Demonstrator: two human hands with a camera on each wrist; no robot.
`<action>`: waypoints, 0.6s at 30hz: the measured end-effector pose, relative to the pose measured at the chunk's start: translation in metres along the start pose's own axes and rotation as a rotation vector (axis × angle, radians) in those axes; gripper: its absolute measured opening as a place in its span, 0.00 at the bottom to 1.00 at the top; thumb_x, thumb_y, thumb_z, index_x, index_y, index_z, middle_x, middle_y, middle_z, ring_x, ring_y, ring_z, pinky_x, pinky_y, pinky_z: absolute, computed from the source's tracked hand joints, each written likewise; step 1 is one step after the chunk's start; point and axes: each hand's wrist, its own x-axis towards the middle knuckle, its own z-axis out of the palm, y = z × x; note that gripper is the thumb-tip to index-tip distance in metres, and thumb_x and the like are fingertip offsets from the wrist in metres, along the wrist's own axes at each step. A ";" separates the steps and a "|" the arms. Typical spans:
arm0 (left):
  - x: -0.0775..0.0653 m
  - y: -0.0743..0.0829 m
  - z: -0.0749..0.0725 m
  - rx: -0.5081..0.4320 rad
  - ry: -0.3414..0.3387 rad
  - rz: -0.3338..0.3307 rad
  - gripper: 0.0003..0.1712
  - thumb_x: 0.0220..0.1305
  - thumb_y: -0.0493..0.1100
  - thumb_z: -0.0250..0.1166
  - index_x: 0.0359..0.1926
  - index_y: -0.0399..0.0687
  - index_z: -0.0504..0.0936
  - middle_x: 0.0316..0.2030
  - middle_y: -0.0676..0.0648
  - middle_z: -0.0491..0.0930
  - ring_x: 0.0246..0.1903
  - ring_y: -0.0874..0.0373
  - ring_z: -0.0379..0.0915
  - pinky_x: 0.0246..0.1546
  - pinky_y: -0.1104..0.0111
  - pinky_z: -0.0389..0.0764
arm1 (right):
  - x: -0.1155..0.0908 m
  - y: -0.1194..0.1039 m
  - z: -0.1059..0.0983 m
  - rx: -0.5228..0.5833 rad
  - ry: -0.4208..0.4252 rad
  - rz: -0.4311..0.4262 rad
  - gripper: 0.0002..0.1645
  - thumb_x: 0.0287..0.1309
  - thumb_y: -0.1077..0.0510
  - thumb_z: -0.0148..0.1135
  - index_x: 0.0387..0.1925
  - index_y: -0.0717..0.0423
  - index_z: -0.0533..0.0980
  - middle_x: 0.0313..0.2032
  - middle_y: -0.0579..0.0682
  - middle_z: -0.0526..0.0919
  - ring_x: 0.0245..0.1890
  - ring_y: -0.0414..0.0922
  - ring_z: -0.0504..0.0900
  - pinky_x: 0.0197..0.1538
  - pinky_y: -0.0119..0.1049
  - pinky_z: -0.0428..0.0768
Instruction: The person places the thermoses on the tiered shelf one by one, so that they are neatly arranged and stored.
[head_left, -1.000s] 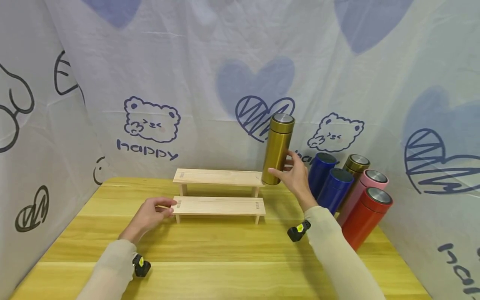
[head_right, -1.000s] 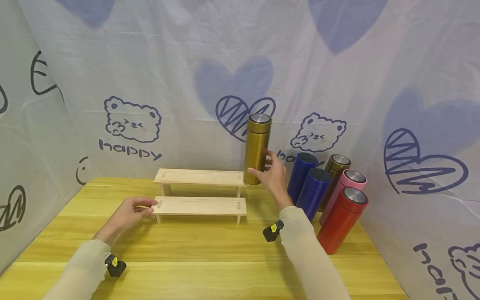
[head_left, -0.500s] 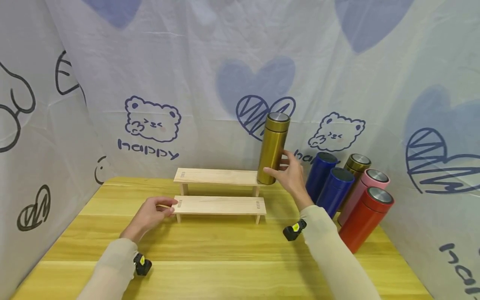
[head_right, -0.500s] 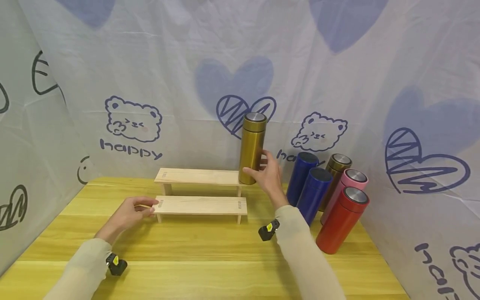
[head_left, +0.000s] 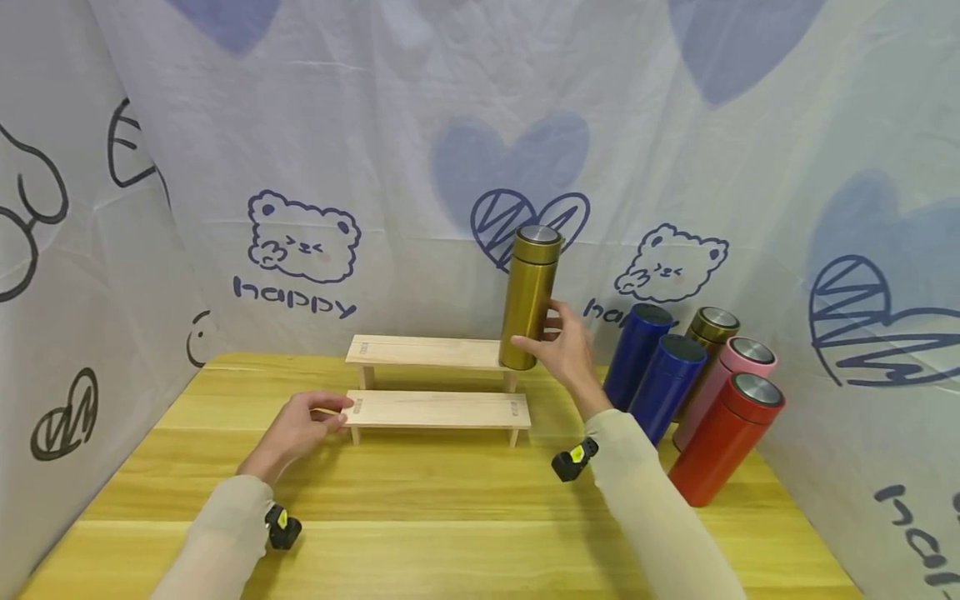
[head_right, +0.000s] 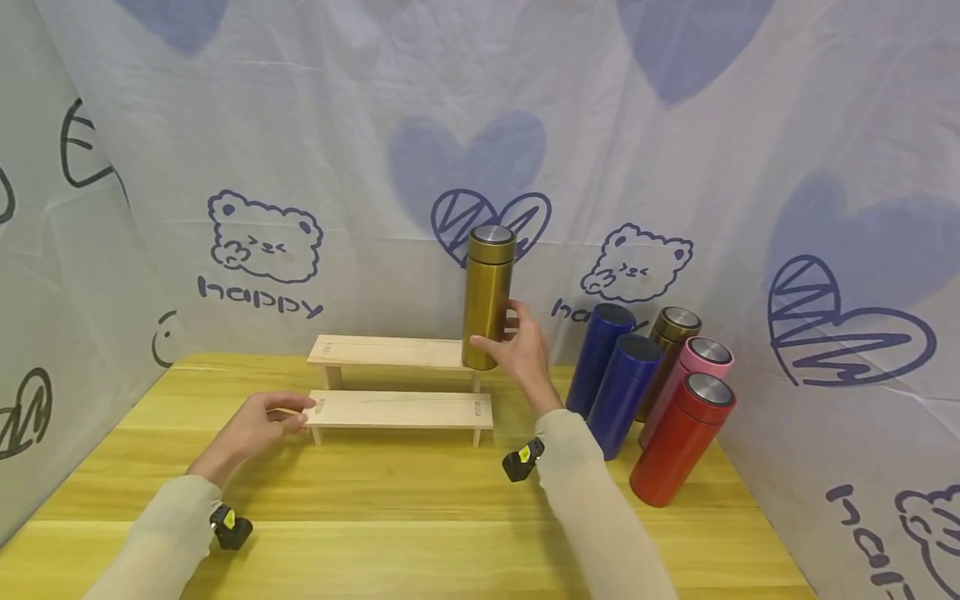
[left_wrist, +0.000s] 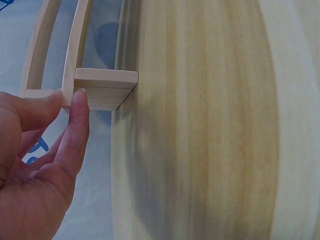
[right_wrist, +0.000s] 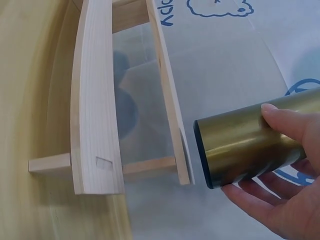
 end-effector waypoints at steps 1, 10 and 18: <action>0.000 0.000 0.000 0.001 -0.002 0.004 0.18 0.70 0.30 0.63 0.59 0.32 0.81 0.60 0.28 0.79 0.46 0.47 0.85 0.43 0.65 0.87 | 0.000 0.000 0.001 0.005 -0.003 0.000 0.51 0.54 0.51 0.80 0.75 0.51 0.63 0.63 0.62 0.79 0.58 0.59 0.83 0.61 0.54 0.83; 0.001 -0.001 0.000 0.005 -0.005 0.011 0.17 0.70 0.30 0.63 0.59 0.33 0.82 0.60 0.29 0.80 0.46 0.48 0.85 0.44 0.64 0.87 | 0.000 -0.003 0.009 0.048 -0.023 0.001 0.51 0.52 0.53 0.81 0.74 0.51 0.64 0.62 0.61 0.80 0.57 0.58 0.83 0.60 0.53 0.83; 0.002 -0.001 0.000 -0.006 -0.007 0.019 0.17 0.70 0.30 0.64 0.58 0.31 0.81 0.59 0.28 0.80 0.45 0.48 0.86 0.43 0.66 0.87 | 0.002 -0.009 0.018 0.070 -0.043 0.000 0.51 0.51 0.55 0.81 0.74 0.51 0.65 0.61 0.61 0.80 0.57 0.59 0.83 0.59 0.53 0.84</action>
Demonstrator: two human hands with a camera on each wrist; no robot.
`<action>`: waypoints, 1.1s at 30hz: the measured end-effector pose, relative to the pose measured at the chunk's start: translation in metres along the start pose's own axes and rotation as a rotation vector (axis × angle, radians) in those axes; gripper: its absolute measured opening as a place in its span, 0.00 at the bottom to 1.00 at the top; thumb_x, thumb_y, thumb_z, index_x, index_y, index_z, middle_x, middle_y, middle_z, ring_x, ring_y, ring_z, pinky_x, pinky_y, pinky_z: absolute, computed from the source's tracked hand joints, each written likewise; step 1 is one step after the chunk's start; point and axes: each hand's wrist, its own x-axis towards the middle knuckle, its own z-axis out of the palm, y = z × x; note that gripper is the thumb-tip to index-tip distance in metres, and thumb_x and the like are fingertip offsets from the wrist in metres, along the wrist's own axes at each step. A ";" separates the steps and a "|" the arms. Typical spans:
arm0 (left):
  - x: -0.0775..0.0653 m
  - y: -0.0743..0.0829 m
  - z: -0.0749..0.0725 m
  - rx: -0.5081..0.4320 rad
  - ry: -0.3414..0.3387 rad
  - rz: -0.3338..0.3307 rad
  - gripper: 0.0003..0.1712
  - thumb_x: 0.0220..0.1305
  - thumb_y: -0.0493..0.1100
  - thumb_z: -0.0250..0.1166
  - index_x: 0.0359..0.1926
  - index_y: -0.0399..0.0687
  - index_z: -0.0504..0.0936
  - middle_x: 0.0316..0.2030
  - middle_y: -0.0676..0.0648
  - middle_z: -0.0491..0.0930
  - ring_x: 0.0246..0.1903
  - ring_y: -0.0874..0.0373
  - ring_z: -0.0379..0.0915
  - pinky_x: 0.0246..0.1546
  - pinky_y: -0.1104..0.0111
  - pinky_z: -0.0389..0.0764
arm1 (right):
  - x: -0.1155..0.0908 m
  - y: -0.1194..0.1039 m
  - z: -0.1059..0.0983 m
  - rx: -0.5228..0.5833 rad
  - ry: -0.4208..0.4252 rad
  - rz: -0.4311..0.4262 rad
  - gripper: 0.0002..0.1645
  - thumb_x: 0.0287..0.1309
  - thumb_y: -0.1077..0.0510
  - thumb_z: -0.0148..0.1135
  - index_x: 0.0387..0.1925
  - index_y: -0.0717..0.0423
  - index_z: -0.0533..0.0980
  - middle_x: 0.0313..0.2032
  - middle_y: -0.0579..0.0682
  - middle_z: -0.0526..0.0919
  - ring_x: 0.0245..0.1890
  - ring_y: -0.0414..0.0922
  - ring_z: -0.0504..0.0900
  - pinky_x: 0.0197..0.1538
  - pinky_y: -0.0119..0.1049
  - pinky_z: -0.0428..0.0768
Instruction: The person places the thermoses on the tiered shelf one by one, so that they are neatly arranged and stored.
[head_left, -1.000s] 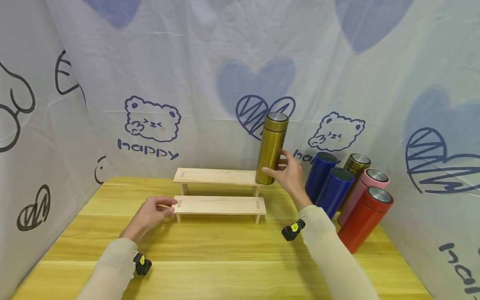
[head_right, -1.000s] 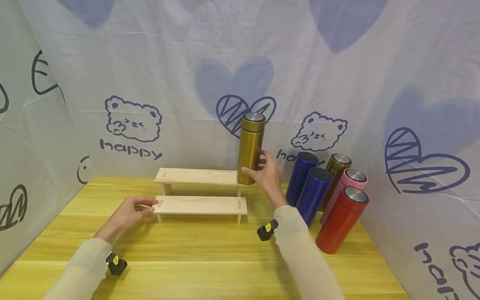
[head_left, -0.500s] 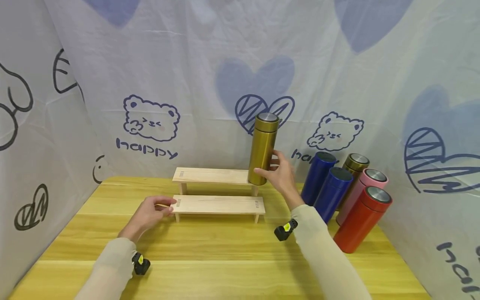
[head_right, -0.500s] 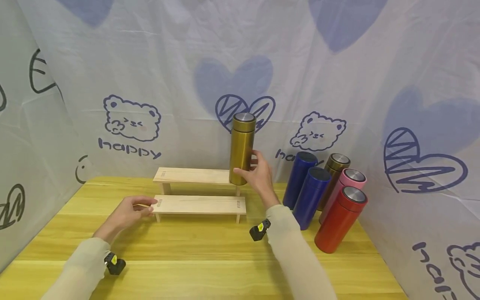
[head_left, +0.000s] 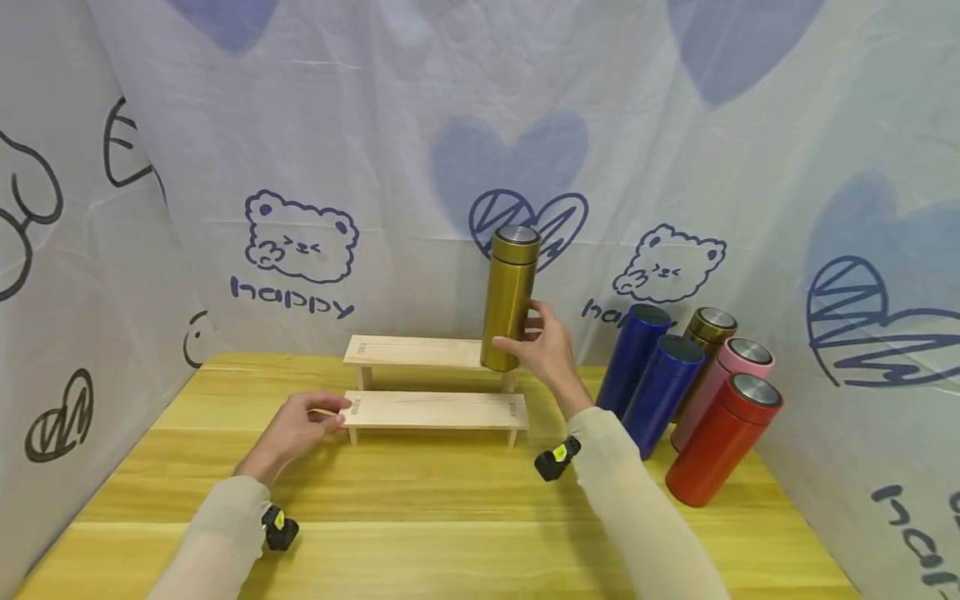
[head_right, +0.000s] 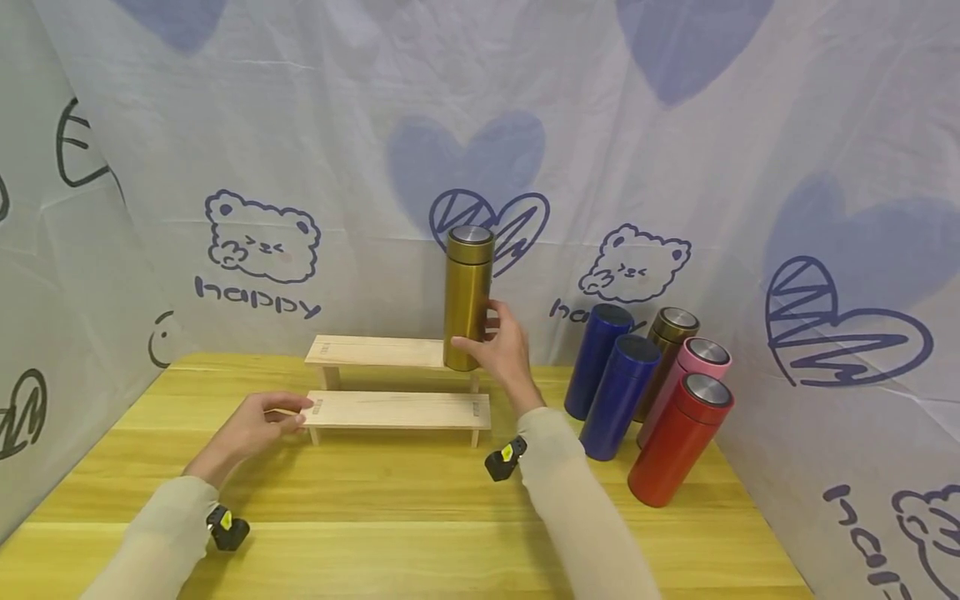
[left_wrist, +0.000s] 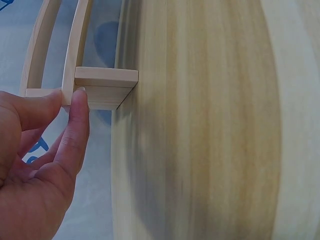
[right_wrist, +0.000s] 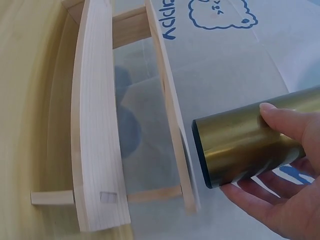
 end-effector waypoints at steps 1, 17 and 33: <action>0.000 0.000 0.000 0.000 0.002 -0.003 0.17 0.70 0.31 0.64 0.58 0.31 0.82 0.59 0.28 0.80 0.44 0.49 0.86 0.43 0.67 0.87 | 0.000 -0.001 0.002 0.001 -0.001 -0.002 0.51 0.50 0.55 0.81 0.73 0.51 0.65 0.61 0.61 0.81 0.57 0.59 0.83 0.59 0.53 0.84; -0.003 0.000 -0.002 0.011 0.005 -0.025 0.18 0.70 0.31 0.64 0.59 0.32 0.82 0.59 0.29 0.80 0.46 0.49 0.85 0.43 0.66 0.86 | 0.000 -0.014 0.029 0.062 -0.024 -0.024 0.49 0.49 0.58 0.82 0.71 0.52 0.68 0.59 0.61 0.82 0.55 0.59 0.84 0.57 0.52 0.85; -0.001 0.002 -0.002 0.004 0.001 -0.017 0.18 0.69 0.31 0.65 0.58 0.32 0.82 0.59 0.29 0.80 0.44 0.51 0.86 0.40 0.65 0.86 | 0.002 -0.025 0.049 0.119 -0.041 -0.054 0.49 0.49 0.57 0.82 0.72 0.52 0.67 0.57 0.62 0.82 0.52 0.59 0.85 0.56 0.50 0.85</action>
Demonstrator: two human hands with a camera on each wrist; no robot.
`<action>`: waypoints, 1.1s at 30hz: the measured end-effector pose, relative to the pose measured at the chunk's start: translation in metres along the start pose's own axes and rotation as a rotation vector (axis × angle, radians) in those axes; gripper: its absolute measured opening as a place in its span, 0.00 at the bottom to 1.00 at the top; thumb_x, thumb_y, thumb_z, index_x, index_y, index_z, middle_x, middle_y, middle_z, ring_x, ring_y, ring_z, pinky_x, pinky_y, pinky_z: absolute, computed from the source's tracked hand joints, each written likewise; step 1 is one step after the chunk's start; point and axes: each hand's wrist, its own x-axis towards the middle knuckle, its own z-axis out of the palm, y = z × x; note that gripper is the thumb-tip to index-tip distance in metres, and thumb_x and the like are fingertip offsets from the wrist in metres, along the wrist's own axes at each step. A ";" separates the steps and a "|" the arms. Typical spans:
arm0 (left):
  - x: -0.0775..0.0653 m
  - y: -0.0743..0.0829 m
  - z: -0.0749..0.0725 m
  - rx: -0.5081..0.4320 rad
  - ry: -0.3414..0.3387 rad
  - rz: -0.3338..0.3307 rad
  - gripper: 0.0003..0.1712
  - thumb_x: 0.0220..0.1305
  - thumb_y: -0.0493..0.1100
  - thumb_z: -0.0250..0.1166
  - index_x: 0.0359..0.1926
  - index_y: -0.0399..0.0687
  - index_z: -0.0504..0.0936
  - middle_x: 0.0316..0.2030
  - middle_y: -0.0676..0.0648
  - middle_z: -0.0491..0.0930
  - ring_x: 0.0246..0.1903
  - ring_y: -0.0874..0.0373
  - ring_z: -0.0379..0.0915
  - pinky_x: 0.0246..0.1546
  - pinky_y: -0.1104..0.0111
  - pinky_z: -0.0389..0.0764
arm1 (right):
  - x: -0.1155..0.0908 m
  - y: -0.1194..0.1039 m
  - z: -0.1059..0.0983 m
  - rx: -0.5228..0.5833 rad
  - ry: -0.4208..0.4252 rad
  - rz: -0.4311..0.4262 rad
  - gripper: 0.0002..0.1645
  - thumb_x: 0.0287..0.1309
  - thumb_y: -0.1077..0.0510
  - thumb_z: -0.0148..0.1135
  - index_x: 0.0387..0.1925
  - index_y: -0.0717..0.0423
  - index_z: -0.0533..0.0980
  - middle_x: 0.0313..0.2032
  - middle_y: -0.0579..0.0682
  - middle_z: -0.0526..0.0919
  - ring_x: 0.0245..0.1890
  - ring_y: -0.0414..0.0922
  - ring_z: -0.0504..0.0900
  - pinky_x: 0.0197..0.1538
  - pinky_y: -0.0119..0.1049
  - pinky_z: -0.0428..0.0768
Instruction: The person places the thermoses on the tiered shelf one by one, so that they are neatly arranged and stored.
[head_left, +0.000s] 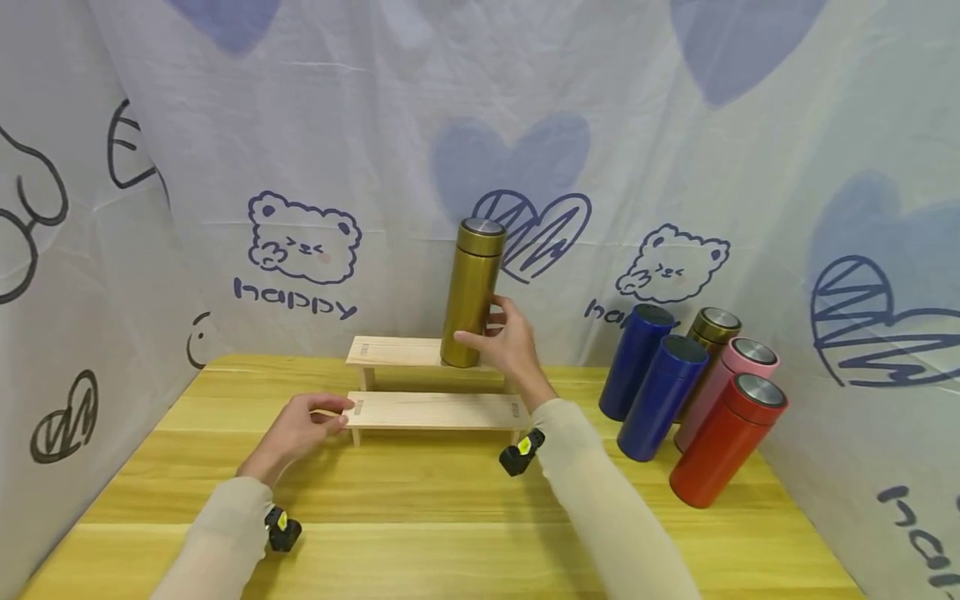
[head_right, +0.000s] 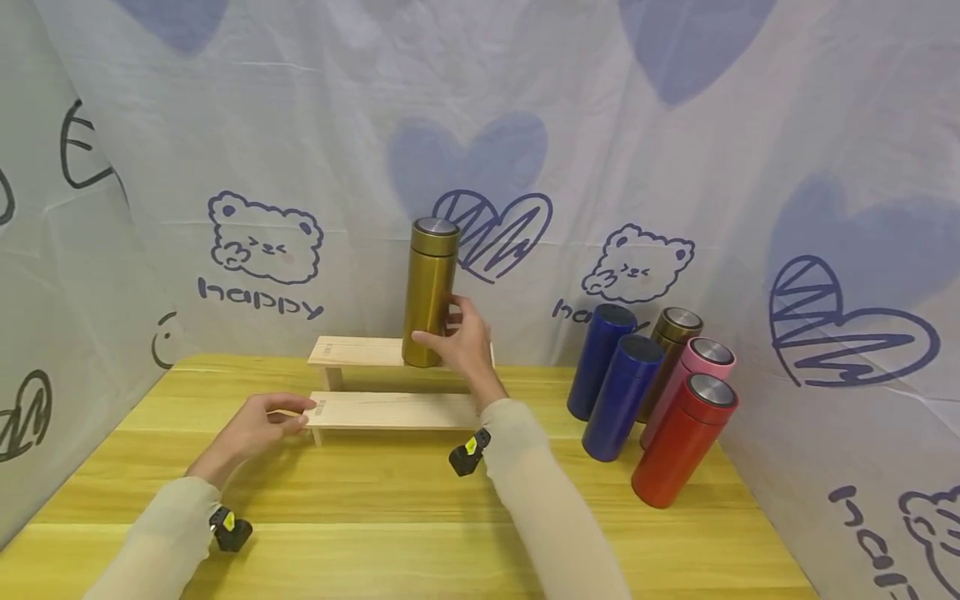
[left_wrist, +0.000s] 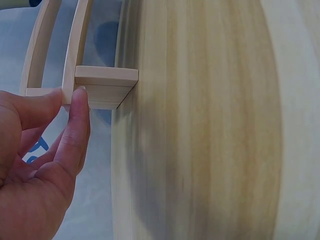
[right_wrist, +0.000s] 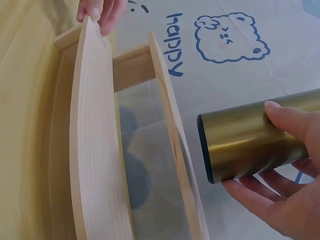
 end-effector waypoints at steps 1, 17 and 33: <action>0.000 0.000 0.000 0.002 -0.001 0.004 0.18 0.69 0.31 0.65 0.58 0.32 0.82 0.59 0.28 0.80 0.43 0.50 0.86 0.39 0.65 0.86 | 0.000 -0.001 0.002 0.001 -0.002 -0.005 0.49 0.49 0.57 0.82 0.71 0.53 0.68 0.57 0.62 0.82 0.52 0.59 0.85 0.56 0.50 0.85; 0.002 -0.002 0.002 0.014 0.003 -0.015 0.17 0.69 0.30 0.64 0.58 0.34 0.82 0.60 0.30 0.80 0.45 0.49 0.85 0.42 0.64 0.86 | 0.008 -0.011 0.027 -0.029 -0.036 -0.053 0.50 0.50 0.56 0.82 0.72 0.54 0.67 0.59 0.62 0.81 0.54 0.58 0.84 0.58 0.50 0.85; 0.002 -0.004 0.001 0.001 0.003 -0.012 0.18 0.69 0.30 0.64 0.58 0.34 0.82 0.59 0.30 0.80 0.45 0.49 0.86 0.41 0.64 0.86 | 0.015 -0.016 0.052 0.002 -0.031 -0.036 0.51 0.49 0.57 0.82 0.73 0.53 0.67 0.58 0.62 0.82 0.51 0.57 0.85 0.56 0.48 0.86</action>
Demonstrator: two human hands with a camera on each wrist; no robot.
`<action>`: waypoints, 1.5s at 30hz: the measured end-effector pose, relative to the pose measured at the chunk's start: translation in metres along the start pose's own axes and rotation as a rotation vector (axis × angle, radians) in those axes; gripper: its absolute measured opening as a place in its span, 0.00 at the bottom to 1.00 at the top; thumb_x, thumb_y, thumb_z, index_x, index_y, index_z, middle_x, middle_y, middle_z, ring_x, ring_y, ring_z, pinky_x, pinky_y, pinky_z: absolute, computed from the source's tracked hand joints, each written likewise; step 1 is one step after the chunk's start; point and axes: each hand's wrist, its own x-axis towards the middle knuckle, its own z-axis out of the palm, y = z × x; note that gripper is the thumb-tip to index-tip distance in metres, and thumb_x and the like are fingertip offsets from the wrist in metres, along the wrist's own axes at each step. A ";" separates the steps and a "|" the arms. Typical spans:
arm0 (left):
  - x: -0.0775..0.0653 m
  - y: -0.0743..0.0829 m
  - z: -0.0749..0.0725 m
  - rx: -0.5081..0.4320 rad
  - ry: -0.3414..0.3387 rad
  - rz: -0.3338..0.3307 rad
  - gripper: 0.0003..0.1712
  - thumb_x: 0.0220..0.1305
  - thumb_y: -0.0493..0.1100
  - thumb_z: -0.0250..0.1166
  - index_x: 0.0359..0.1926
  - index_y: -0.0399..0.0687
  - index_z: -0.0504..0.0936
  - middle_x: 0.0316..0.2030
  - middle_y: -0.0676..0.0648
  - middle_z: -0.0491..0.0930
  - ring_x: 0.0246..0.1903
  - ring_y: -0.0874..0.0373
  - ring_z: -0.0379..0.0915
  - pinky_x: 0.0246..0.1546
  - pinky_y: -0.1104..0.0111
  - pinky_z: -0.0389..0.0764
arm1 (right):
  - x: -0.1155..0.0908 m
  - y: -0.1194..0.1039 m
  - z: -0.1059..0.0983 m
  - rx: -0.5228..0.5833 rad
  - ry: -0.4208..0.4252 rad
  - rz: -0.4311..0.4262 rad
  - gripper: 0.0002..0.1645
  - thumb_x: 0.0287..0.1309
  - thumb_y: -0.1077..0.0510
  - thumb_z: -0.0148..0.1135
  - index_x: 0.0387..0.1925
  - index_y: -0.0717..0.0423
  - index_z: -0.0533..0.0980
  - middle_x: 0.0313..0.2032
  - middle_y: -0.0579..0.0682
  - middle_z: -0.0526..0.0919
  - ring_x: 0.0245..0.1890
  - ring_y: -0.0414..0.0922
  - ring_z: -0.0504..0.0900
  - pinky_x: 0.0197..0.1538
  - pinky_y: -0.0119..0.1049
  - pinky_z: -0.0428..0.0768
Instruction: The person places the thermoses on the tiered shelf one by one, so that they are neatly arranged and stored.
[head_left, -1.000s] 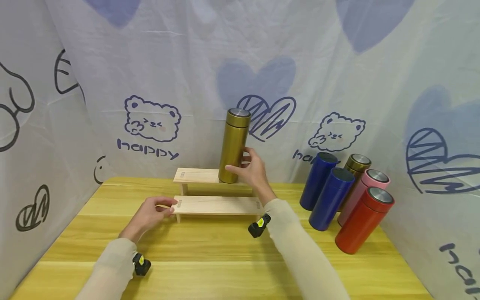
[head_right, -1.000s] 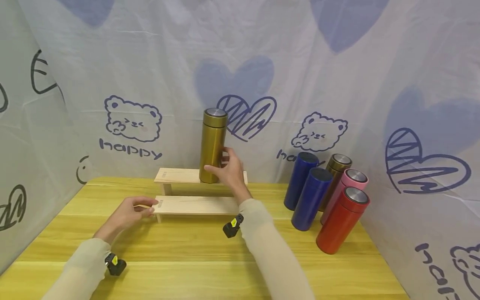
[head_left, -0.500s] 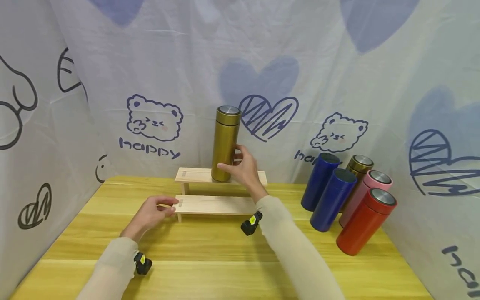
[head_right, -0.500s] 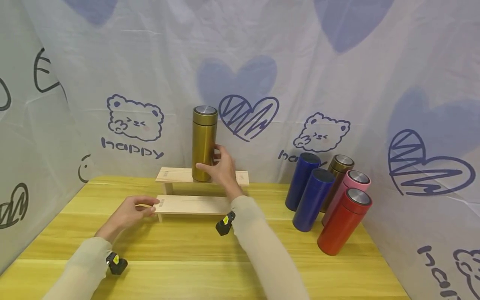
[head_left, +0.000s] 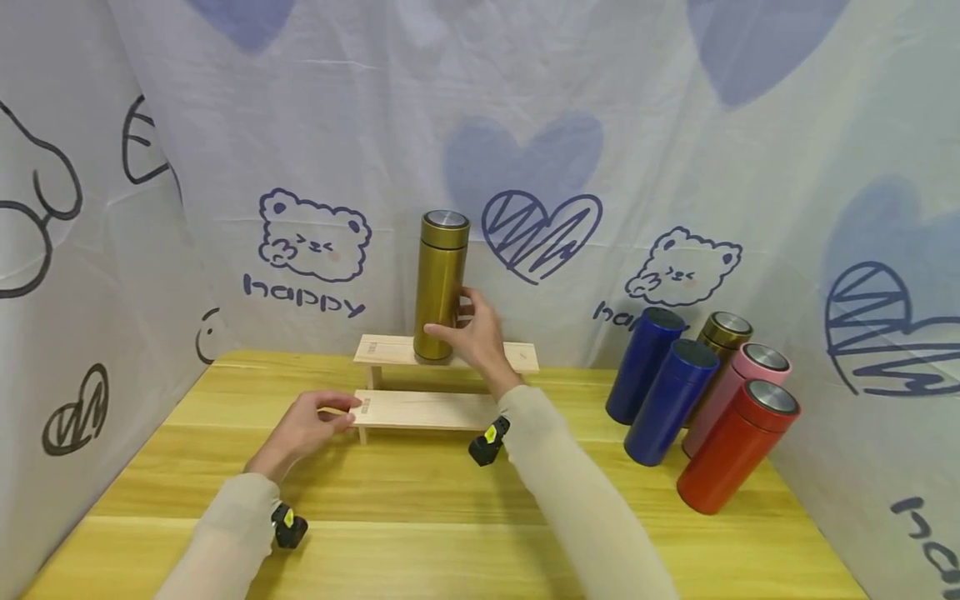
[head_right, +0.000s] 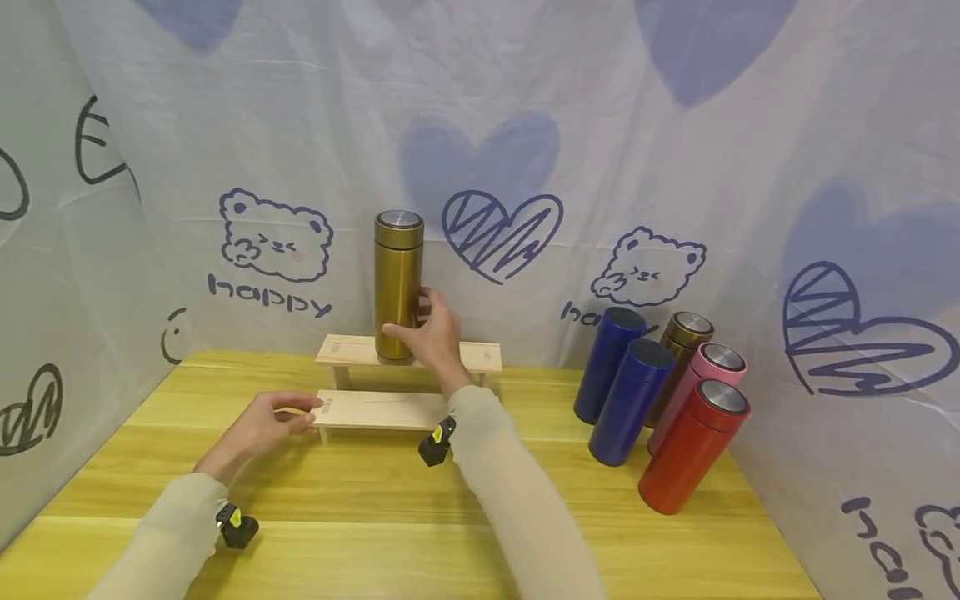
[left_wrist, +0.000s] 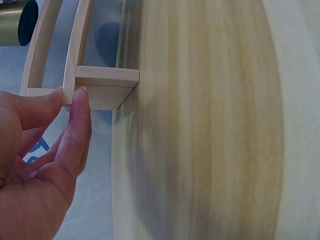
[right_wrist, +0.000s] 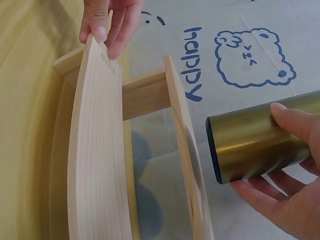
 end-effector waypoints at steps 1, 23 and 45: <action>0.000 0.000 0.000 0.001 0.002 -0.005 0.18 0.69 0.30 0.64 0.58 0.35 0.83 0.59 0.30 0.80 0.45 0.50 0.85 0.42 0.64 0.86 | 0.000 0.000 0.001 -0.002 0.000 -0.001 0.51 0.49 0.57 0.82 0.73 0.53 0.67 0.58 0.62 0.83 0.52 0.56 0.85 0.56 0.47 0.86; 0.000 0.002 0.001 -0.013 -0.003 0.008 0.18 0.69 0.31 0.64 0.59 0.34 0.82 0.61 0.29 0.79 0.45 0.49 0.86 0.44 0.64 0.86 | 0.001 -0.008 0.027 0.011 -0.014 -0.016 0.49 0.50 0.59 0.81 0.72 0.55 0.67 0.58 0.62 0.81 0.53 0.56 0.83 0.58 0.47 0.84; -0.001 0.001 -0.001 -0.022 -0.002 -0.004 0.17 0.70 0.31 0.63 0.58 0.35 0.82 0.61 0.30 0.79 0.44 0.52 0.86 0.45 0.63 0.86 | 0.004 -0.008 0.053 -0.062 0.015 -0.029 0.47 0.50 0.58 0.81 0.71 0.53 0.69 0.59 0.59 0.83 0.52 0.54 0.85 0.58 0.45 0.84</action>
